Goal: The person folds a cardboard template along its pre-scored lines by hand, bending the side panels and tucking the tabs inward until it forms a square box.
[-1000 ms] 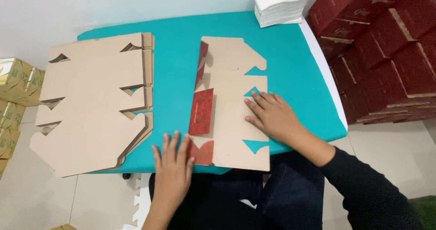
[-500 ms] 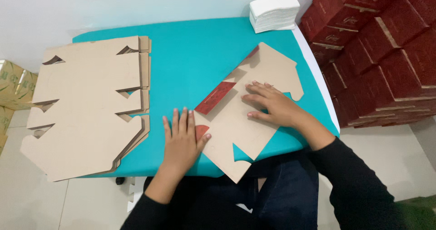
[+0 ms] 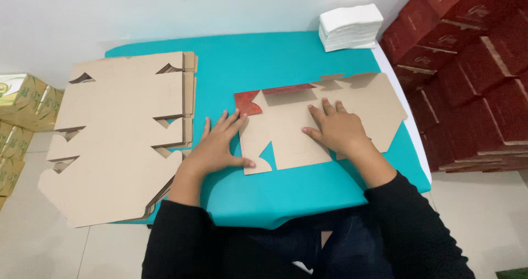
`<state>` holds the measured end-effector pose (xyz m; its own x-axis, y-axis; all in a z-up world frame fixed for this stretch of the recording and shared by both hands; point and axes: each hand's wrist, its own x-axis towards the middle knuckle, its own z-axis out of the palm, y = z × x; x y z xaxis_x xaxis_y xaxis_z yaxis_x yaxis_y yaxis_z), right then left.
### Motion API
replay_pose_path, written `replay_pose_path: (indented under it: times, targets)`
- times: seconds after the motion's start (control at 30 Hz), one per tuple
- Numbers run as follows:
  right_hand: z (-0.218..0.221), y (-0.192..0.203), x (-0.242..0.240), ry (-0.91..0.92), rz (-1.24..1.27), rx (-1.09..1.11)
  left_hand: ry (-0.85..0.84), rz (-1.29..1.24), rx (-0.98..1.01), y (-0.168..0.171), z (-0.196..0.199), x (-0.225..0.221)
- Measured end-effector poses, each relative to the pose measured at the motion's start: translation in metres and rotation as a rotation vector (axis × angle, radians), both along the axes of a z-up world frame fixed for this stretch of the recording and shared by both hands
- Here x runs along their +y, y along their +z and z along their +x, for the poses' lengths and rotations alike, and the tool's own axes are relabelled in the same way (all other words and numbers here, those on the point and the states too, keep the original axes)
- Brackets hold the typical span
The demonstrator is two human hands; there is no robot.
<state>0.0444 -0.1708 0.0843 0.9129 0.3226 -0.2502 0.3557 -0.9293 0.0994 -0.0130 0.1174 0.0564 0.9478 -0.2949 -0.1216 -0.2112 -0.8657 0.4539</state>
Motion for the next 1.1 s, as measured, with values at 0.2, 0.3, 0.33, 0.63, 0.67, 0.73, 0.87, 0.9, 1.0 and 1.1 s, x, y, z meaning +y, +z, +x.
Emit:
replay_pose_path:
  times: [0.2,0.3,0.33,0.63,0.67,0.73,0.87,0.9,1.0,1.1]
  targets:
    - [0.001,-0.012,-0.013,0.054,0.059,-0.041,-0.071,0.033,0.023,0.009,-0.022,-0.013]
    - [-0.001,-0.015,-0.017,0.108,0.182,-0.105,-0.105,-0.03,0.005,0.017,-0.024,-0.014]
    - [0.0,-0.019,-0.017,0.108,0.182,-0.101,-0.104,-0.03,0.008,0.013,-0.022,-0.013]
    - [-0.022,-0.027,0.036,0.667,0.687,-0.189,-0.059,-0.124,-0.123,-0.003,-0.016,-0.008]
    - [-0.02,-0.029,0.043,0.666,0.623,-0.224,-0.041,-0.128,-0.137,-0.003,-0.015,-0.008]
    - [-0.013,-0.032,0.052,0.669,0.564,-0.258,-0.019,-0.127,-0.151,-0.003,-0.016,-0.008]
    - [0.005,-0.03,0.062,0.599,0.511,-0.157,-0.028,-0.186,-0.186,0.009,-0.018,-0.006]
    - [0.008,-0.028,0.064,0.511,0.531,-0.051,-0.038,-0.224,-0.193,0.013,-0.019,-0.007]
    - [0.017,-0.049,0.061,0.437,0.751,0.05,-0.02,-0.19,-0.271,0.003,-0.014,-0.005]
    - [0.017,-0.059,0.06,0.452,0.805,0.036,0.099,-0.122,-0.389,-0.017,-0.004,-0.004]
